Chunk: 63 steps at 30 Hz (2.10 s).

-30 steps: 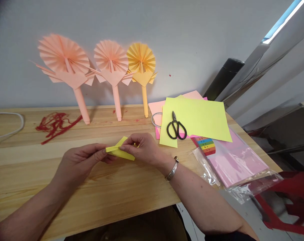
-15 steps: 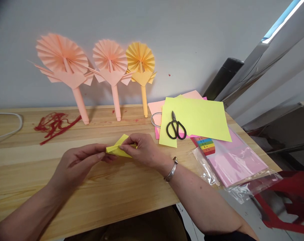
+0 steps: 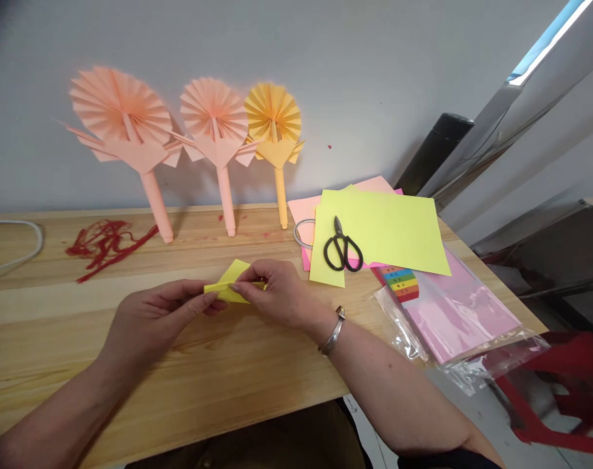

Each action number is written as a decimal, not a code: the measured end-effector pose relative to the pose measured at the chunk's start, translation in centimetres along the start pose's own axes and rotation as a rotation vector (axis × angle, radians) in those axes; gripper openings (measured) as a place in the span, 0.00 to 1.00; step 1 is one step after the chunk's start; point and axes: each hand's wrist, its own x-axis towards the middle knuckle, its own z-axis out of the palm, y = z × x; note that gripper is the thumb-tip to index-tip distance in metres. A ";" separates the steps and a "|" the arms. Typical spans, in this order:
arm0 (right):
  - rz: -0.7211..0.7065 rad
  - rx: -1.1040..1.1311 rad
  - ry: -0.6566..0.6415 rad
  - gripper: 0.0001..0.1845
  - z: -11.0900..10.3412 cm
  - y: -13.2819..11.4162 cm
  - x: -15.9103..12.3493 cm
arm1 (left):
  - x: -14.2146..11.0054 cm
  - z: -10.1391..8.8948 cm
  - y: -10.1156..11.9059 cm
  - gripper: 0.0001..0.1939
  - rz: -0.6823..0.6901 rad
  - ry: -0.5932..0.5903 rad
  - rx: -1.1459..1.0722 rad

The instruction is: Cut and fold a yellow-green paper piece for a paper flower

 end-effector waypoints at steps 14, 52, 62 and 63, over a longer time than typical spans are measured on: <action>-0.055 0.050 0.006 0.07 0.1 0.0 0.0 | 0.0 -0.2 0.0 0.06 0.012 0.032 -0.007; -0.046 0.080 -0.104 0.07 -0.4 -0.9 -0.2 | 0.1 -0.1 -0.9 0.12 0.081 -0.024 0.068; -0.079 0.064 -0.149 0.07 -0.3 -0.5 -0.2 | 0.1 0.0 -0.3 0.10 0.094 -0.081 0.158; -0.077 0.062 -0.151 0.07 -0.3 -0.5 -0.2 | 0.1 0.0 -0.3 0.10 0.099 -0.078 0.169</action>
